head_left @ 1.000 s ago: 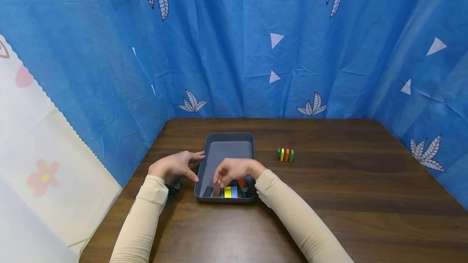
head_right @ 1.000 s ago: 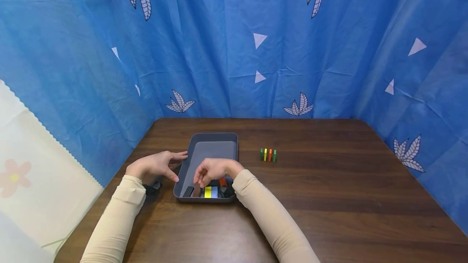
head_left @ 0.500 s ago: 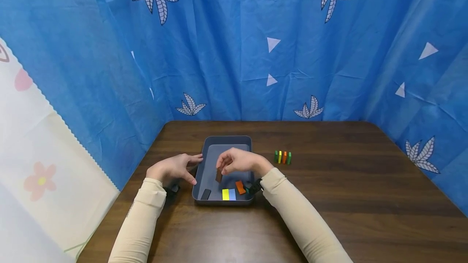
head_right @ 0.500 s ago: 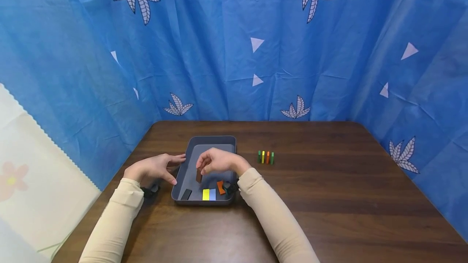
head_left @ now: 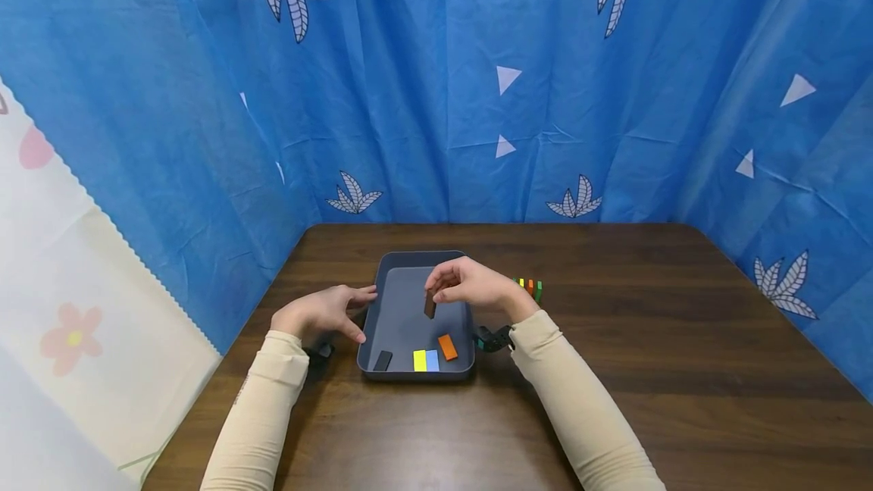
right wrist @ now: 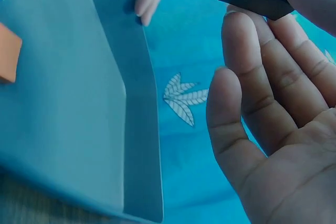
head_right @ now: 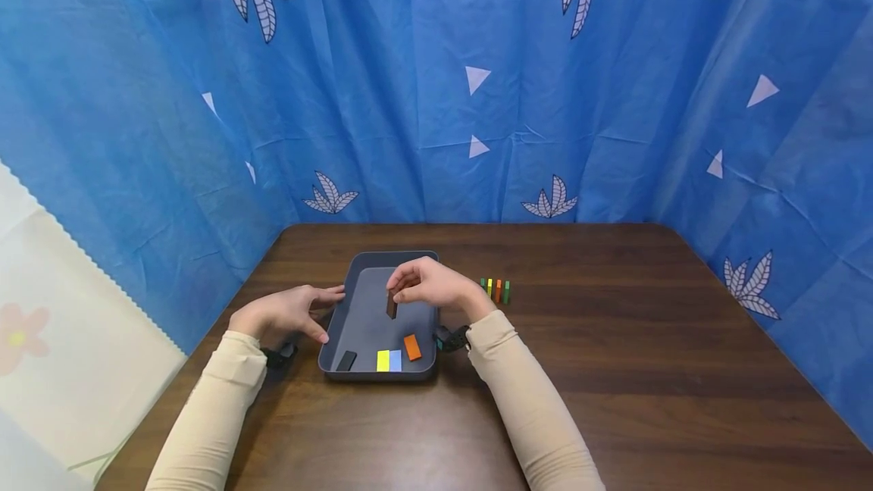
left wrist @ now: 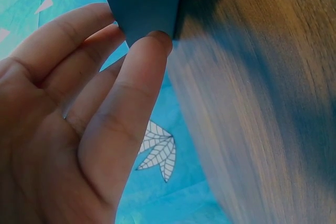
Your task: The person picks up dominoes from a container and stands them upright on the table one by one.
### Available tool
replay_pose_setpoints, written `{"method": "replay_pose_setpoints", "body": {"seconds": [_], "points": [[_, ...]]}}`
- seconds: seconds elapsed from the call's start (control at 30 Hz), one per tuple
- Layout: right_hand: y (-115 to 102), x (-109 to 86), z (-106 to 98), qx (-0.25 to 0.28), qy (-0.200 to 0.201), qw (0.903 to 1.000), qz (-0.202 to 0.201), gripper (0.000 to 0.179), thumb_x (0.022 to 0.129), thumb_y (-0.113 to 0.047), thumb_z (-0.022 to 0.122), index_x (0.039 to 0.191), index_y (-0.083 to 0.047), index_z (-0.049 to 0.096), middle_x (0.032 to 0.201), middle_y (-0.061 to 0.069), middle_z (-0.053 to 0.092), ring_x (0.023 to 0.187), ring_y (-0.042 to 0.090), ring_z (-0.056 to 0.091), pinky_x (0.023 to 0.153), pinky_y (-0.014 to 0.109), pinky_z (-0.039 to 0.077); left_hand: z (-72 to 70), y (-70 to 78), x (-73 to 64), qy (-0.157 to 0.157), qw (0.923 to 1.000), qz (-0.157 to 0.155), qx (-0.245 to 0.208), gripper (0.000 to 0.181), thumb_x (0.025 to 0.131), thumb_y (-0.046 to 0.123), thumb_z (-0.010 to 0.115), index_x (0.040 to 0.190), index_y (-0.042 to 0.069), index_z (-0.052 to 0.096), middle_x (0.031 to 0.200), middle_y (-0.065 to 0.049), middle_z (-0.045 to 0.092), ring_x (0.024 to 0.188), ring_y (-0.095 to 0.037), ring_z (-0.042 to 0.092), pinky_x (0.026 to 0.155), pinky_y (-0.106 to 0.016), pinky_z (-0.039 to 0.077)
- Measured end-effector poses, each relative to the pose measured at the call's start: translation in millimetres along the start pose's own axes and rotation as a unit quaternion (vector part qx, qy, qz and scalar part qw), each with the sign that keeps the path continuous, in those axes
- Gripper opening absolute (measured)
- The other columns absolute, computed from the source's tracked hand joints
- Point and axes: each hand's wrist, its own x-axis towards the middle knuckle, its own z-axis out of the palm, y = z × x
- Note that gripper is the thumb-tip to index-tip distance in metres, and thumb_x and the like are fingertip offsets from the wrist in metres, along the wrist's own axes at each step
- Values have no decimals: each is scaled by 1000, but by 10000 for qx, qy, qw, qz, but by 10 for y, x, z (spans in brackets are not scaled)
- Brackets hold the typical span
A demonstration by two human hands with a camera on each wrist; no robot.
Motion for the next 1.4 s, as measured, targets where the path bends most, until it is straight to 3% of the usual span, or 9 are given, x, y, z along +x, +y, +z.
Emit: {"method": "replay_pose_setpoints", "body": {"seconds": [0.13, 0.37, 0.63, 0.73, 0.97, 1.17, 1.4], "points": [[27, -94, -49, -85, 271, 9996, -75, 21, 96, -7, 64, 116, 0, 67, 106, 9, 71, 95, 25, 64, 86, 32, 55, 11, -2, -12, -35, 9997, -106, -198, 96, 74, 21, 89, 154, 8, 39, 166, -7, 27, 149, -39, 33, 114, -55, 39], [47, -289, -150, 65, 687, 9975, -178, 27, 96, -9, 65, 120, 3, 65, 108, 9, 71, 99, 20, 63, 89, 32, 55, 16, 6, -10, -29, 9991, -150, -403, 95, 73, 18, 89, 154, 9, 39, 166, -6, 27, 149, -40, 31, 115, -55, 38], [11, -487, -333, 287, 1246, 9911, -380, 23, 94, -8, 68, 115, 1, 68, 106, 14, 71, 100, 38, 64, 88, 33, 58, -31, 26, -5, -60, 9990, -55, -443, 94, 74, 16, 89, 154, 7, 40, 167, -7, 25, 147, -41, 34, 112, -52, 42], [-13, -567, -393, 232, 1465, 9881, -401, 26, 93, -9, 69, 116, 3, 68, 106, 15, 71, 100, 39, 64, 86, 30, 58, -24, 20, -8, -56, 9990, -69, -448, 94, 74, 17, 89, 154, 7, 40, 167, -6, 25, 147, -42, 35, 111, -52, 43], [22, -784, -513, 134, 1842, 9826, -217, 27, 94, -9, 68, 118, 3, 66, 110, 21, 68, 92, 21, 66, 80, 25, 58, 35, 7, -20, -68, 9967, -238, -775, 96, 73, 15, 89, 155, 10, 38, 167, -5, 25, 147, -41, 35, 112, -52, 42], [69, -925, -605, 139, 2086, 9779, -31, 25, 94, -12, 69, 117, -1, 67, 110, 25, 69, 90, 22, 69, 78, 28, 59, 51, -7, 2, -58, 9986, -109, -518, 95, 74, 17, 88, 154, 9, 38, 166, -7, 26, 146, -41, 37, 112, -53, 42], [149, -1019, -715, 30, 2322, 9725, 192, 26, 95, -13, 69, 117, -1, 67, 107, 15, 70, 89, 17, 69, 81, 31, 60, 24, 1, -5, -102, 9982, -6, -590, 96, 75, 17, 88, 155, 6, 36, 167, -8, 23, 150, -39, 29, 114, -53, 39]]}}
